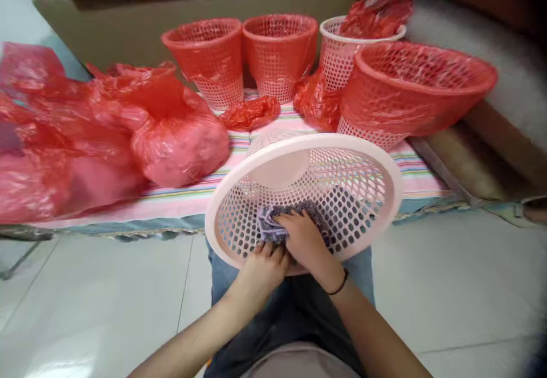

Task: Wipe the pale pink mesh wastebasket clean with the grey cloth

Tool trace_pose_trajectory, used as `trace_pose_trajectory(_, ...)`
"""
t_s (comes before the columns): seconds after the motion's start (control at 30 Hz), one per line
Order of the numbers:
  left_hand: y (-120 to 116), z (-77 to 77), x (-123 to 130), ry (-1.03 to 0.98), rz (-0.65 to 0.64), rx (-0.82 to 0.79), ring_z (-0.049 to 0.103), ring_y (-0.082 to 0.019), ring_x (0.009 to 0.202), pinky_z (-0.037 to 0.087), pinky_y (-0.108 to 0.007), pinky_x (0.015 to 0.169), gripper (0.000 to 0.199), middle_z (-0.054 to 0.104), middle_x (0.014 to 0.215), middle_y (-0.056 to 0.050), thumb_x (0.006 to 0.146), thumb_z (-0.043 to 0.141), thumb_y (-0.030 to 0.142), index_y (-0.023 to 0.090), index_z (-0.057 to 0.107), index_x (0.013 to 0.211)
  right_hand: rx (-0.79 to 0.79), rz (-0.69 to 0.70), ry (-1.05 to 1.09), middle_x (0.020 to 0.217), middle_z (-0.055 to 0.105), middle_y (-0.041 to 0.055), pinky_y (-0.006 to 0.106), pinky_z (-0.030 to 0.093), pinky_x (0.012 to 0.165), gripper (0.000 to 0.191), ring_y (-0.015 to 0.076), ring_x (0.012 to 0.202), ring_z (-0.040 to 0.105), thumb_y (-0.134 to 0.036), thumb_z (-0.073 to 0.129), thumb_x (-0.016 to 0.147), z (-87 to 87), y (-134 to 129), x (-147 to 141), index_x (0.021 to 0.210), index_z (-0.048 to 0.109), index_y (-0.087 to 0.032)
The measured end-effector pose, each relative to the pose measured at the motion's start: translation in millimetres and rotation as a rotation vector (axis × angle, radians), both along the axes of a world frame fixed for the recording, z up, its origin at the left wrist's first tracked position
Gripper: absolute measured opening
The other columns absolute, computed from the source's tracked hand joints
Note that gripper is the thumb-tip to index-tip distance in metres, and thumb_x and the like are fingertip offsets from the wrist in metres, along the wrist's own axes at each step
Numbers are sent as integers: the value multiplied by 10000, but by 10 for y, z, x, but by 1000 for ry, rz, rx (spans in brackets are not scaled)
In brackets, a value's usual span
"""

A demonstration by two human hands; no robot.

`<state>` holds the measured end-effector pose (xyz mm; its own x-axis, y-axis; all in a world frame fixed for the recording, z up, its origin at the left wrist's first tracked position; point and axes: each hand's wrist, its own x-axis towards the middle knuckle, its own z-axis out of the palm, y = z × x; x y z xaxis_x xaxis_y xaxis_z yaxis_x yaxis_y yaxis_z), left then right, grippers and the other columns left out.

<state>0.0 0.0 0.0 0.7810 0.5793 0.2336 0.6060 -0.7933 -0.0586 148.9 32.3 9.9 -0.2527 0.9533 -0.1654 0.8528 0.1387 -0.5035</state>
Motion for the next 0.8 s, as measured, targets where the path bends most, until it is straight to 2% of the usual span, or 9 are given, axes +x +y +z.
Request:
trace_pose_trajectory(0.07,-45,151,-83,-105,-178,1,688,-205,881,559,-379,930,99,740,879,-37,894,597,148,144,696,901,-29,37,-3,1333,652,96,470,229,1171,507,270,1264,526,-60,401,882,7,4,34,1327,621,-164)
trace_pose_trajectory(0.13,-92,286,-169,-223,-225,86,632,-206,1128,403,-420,1148,158,733,1100,-54,920,569,145,153,700,1009,-43,54,-2,1334,651,93,466,239,1168,489,270,1250,533,-84,423,889,5,0,52,1331,616,-166)
trace_pose_trajectory(0.2,-123,385,-245,-362,-97,304,479,-237,1350,221,-503,1243,256,597,1394,-62,887,616,121,191,690,1122,-37,53,8,1333,653,76,463,231,1176,507,266,1253,530,-74,432,873,-8,-10,48,1333,615,-183)
trace_pose_trajectory(0.3,-89,439,-299,-554,279,575,221,-277,1504,85,-559,1255,735,229,1645,-41,770,742,67,272,494,1431,-44,25,7,1343,651,57,479,205,1193,587,268,1286,512,-19,427,812,-39,-26,21,1339,614,-196)
trace_pose_trajectory(0.33,-55,432,-298,-592,360,578,177,-279,1520,87,-558,1253,883,154,1663,-46,752,751,45,278,369,1513,-52,26,3,1355,643,61,488,202,1195,604,273,1298,504,-12,433,795,-49,-30,13,1344,611,-191)
trace_pose_trajectory(0.4,28,392,-276,-632,417,513,212,-262,1515,196,-523,1239,952,145,1664,-77,786,675,-11,257,209,1571,-57,34,-3,1376,628,72,500,201,1200,635,276,1320,491,-1,444,765,-59,-36,5,1354,602,-176)
trace_pose_trajectory(0.47,95,333,-245,-681,416,495,332,-227,1471,360,-422,1174,855,247,1638,-86,828,539,-76,246,243,1562,-51,45,-5,1390,618,73,501,207,1204,663,271,1332,487,12,445,743,-61,-41,6,1362,596,-169)
trace_pose_trajectory(0.53,118,273,-219,-736,436,509,404,-206,1430,438,-340,1106,819,323,1609,-81,829,466,-117,254,306,1541,-48,46,-14,1397,613,73,505,221,1203,673,273,1327,497,18,443,734,-64,-44,10,1363,596,-165)
trace_pose_trajectory(0.8,18,227,-245,-752,419,462,388,-216,1438,415,-319,1124,851,327,1598,-123,793,483,-154,217,308,1539,7,108,-78,1440,573,57,574,229,1196,738,319,1384,451,33,436,695,-229,-211,54,1381,593,-192)
